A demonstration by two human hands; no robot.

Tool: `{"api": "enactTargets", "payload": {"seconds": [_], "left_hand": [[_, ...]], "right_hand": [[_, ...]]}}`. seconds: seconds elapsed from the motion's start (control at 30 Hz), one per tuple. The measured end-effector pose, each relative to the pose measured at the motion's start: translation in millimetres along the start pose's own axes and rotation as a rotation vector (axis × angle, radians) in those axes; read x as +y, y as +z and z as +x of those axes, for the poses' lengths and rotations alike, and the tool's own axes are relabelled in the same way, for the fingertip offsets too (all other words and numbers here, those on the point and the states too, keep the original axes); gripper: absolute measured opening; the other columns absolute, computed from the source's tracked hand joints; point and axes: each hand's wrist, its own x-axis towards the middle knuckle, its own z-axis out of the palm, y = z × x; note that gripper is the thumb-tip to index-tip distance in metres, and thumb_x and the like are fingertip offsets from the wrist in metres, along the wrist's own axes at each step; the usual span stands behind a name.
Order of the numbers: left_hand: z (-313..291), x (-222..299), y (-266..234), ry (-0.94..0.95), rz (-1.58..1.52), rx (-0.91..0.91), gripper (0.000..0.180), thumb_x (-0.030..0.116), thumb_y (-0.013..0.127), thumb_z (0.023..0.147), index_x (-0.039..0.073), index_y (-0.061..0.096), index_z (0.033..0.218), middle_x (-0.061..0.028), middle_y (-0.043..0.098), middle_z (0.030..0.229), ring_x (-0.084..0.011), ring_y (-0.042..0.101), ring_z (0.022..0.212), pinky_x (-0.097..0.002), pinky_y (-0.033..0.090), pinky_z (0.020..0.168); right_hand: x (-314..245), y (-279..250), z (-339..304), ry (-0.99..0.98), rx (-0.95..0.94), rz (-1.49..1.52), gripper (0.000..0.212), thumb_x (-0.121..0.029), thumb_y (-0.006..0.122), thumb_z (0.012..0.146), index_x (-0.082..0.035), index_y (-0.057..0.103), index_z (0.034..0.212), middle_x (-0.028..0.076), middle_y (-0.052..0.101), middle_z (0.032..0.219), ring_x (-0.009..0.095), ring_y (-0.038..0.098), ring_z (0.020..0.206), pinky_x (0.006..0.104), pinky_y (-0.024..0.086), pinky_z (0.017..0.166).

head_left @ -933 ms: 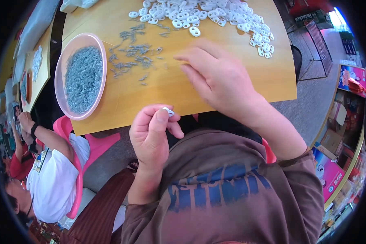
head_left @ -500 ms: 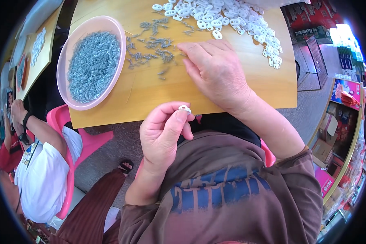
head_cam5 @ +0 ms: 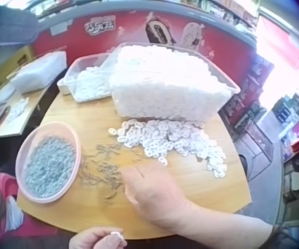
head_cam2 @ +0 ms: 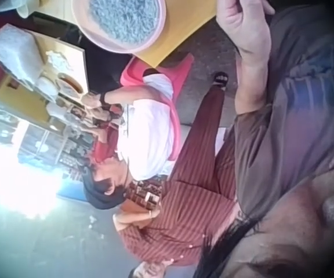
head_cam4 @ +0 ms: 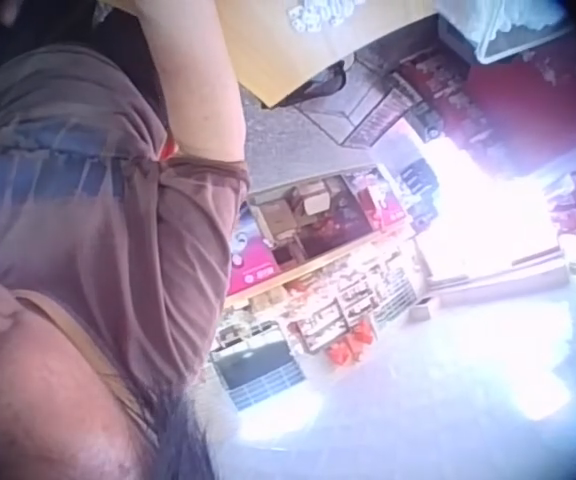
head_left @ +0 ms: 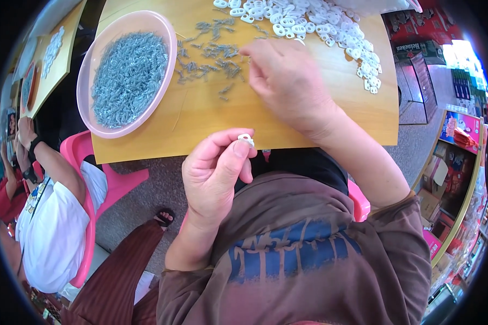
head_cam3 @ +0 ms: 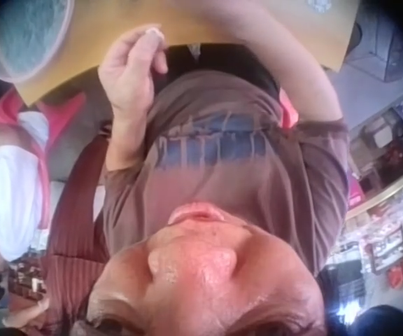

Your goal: Assembling small plastic components by inserting a metal spring between two white plastic housing pieces.

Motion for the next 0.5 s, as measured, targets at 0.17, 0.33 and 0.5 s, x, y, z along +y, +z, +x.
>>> {"api": "enactTargets", "payload": {"seconds": [0.17,0.33,0.5], "left_hand": [[4,5,-7,0.062,-0.01,0.082,0.019,0.003,0.05,0.083,-0.007,0.055,0.099,-0.0081,0.058,0.076,-0.0064,0.048,0.052,-0.0164,0.039,0.048],[3,5,-4,0.108,-0.103,0.019,0.021,0.005,0.052,0.082,-0.006,0.056,0.099,-0.007,0.057,0.074,-0.0055,0.046,0.051,-0.0164,0.037,0.047],[-2,8,-1,0.062,-0.075,0.013,0.02,0.006,0.054,0.082,-0.005,0.056,0.099,-0.0064,0.057,0.073,-0.0053,0.046,0.051,-0.0164,0.037,0.047]], "right_hand": [[-24,-27,-5,0.367,-0.055,0.548,0.025,0.003,0.056,0.071,-0.002,0.053,0.096,0.003,0.055,0.075,0.012,0.054,0.072,0.0236,0.042,0.07],[-42,-46,-26,0.528,-0.16,1.162,0.03,0.006,0.058,0.072,0.003,0.048,0.1,0.004,0.053,0.081,0.01,0.052,0.076,0.0212,0.042,0.07],[-47,-47,-31,0.583,-0.246,1.255,0.032,0.006,0.059,0.07,0.002,0.047,0.099,0.004,0.052,0.081,0.009,0.052,0.075,0.0204,0.042,0.07]]}}
